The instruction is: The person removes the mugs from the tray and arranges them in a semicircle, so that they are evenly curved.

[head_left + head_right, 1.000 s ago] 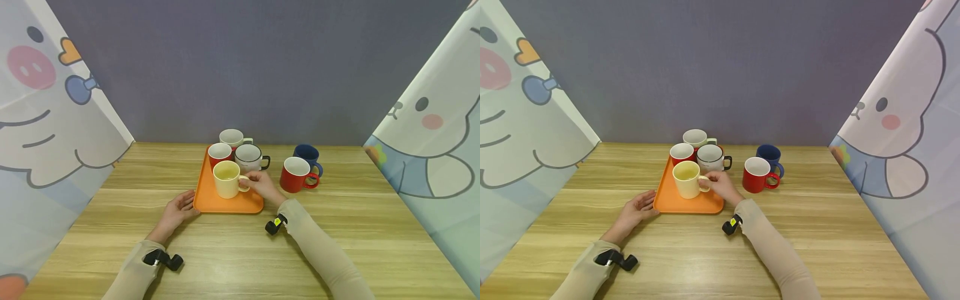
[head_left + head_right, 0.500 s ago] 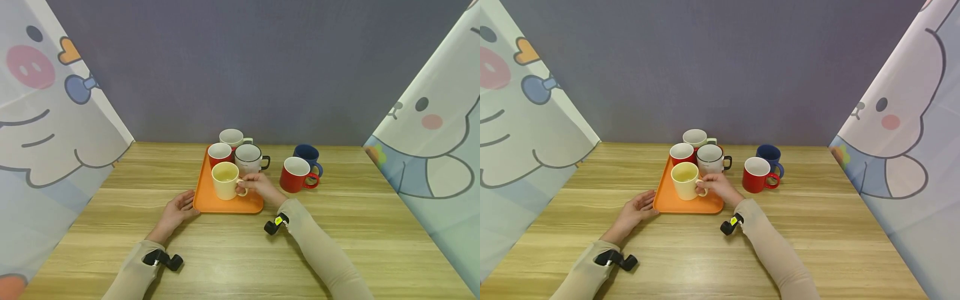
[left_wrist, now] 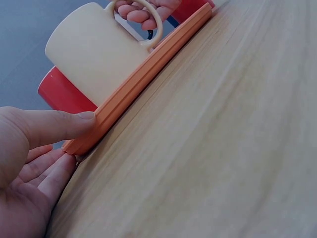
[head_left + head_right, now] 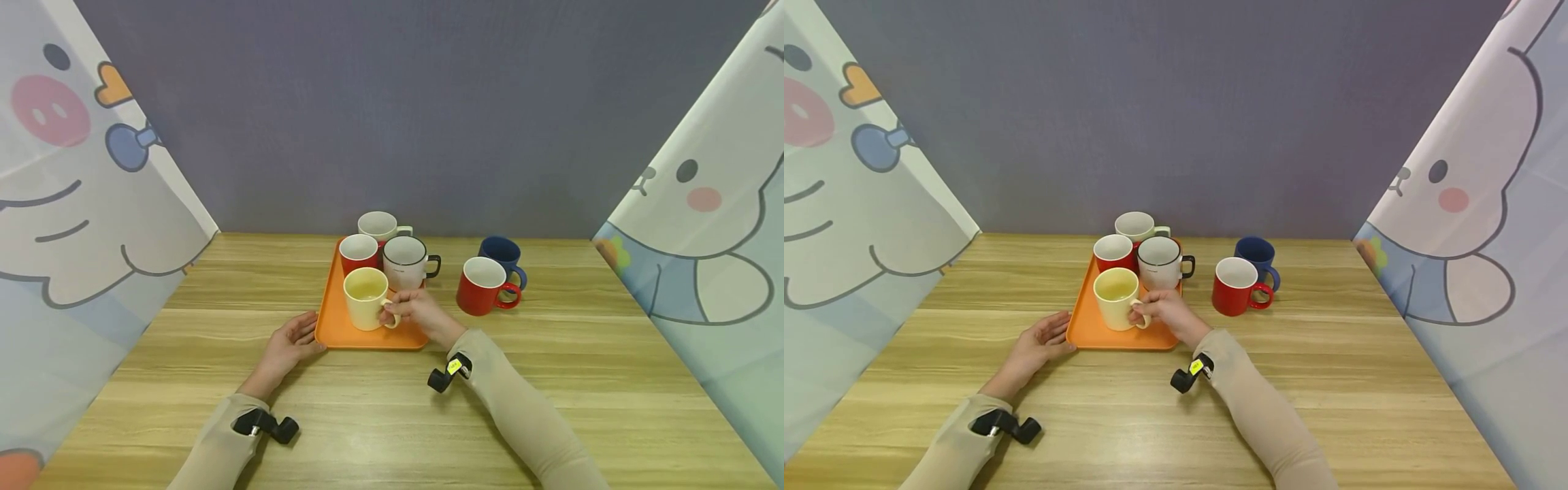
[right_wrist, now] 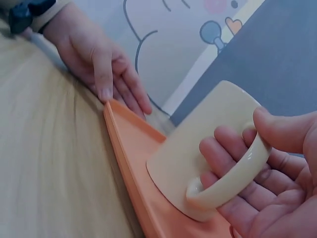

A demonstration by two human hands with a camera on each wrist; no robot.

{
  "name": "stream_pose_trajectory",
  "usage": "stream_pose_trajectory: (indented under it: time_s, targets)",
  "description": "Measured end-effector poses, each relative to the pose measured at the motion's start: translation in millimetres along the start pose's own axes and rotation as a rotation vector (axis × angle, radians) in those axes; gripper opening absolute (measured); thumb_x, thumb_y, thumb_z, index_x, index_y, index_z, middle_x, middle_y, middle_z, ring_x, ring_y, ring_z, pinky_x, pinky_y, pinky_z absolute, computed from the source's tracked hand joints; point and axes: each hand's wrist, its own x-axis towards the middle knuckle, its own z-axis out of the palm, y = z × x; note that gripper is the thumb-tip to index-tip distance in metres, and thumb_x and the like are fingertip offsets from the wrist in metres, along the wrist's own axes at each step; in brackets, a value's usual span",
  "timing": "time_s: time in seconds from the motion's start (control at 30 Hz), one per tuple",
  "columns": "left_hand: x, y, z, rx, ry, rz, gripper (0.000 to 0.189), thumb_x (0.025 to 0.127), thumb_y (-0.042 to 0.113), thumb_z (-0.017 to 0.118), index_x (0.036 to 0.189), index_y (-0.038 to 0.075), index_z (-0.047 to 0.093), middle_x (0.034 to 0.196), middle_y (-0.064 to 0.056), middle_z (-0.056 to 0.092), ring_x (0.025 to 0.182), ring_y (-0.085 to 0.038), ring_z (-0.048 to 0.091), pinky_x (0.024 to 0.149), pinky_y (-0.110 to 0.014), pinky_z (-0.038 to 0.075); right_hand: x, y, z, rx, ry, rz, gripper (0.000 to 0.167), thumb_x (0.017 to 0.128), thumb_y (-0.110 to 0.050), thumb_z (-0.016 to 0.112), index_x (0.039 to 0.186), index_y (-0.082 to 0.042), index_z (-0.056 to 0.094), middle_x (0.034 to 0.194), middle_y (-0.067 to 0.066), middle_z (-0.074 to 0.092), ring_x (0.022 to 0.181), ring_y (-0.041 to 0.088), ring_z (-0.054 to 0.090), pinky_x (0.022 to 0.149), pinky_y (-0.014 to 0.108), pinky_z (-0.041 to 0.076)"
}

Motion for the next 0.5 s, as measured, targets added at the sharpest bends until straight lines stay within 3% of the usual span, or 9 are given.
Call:
stream_pose_trajectory:
  time_s: [0.13, 0.33, 0.5]
  targets:
    - [0.7, -2.3, 0.4, -0.011, 0.002, 0.035, 0.077, 0.081, 0.003, 0.08, 0.142, -0.017, 0.038, 0.14, -0.037, 0.044, 0.125, -0.031, 0.055, 0.094, -0.019, 0.052, -2.0, -0.5, 2.0, 0.04, 0.002, 0.01, 0.023, 0.095, 0.005, 0.057, 0.077, -0.006, 0.067, 0.074, 0.002, 0.072, 0.071, 0.012, 0.068, 0.073, 0.024, 0.057]
    - [2.3, 2.4, -0.2, 0.022, 0.0, -0.088, 0.076, 0.083, -0.008, 0.073, 0.147, -0.015, 0.031, 0.148, -0.036, 0.037, 0.135, -0.047, 0.04, 0.099, -0.02, 0.049, -4.7, -1.3, 2.0, 0.083, 0.02, 0.017, 0.027, 0.096, 0.005, 0.055, 0.075, -0.008, 0.066, 0.073, 0.001, 0.072, 0.072, 0.011, 0.07, 0.073, 0.023, 0.057]
    - [2.9, 4.8, 0.1, 0.014, 0.001, -0.12, 0.073, 0.085, -0.014, 0.069, 0.147, -0.015, 0.031, 0.149, -0.034, 0.035, 0.137, -0.045, 0.038, 0.1, -0.02, 0.048, -7.3, -2.5, 0.6, 0.114, 0.041, 0.031, 0.03, 0.096, 0.006, 0.054, 0.073, -0.011, 0.065, 0.073, 0.0, 0.072, 0.072, 0.011, 0.07, 0.072, 0.023, 0.058]
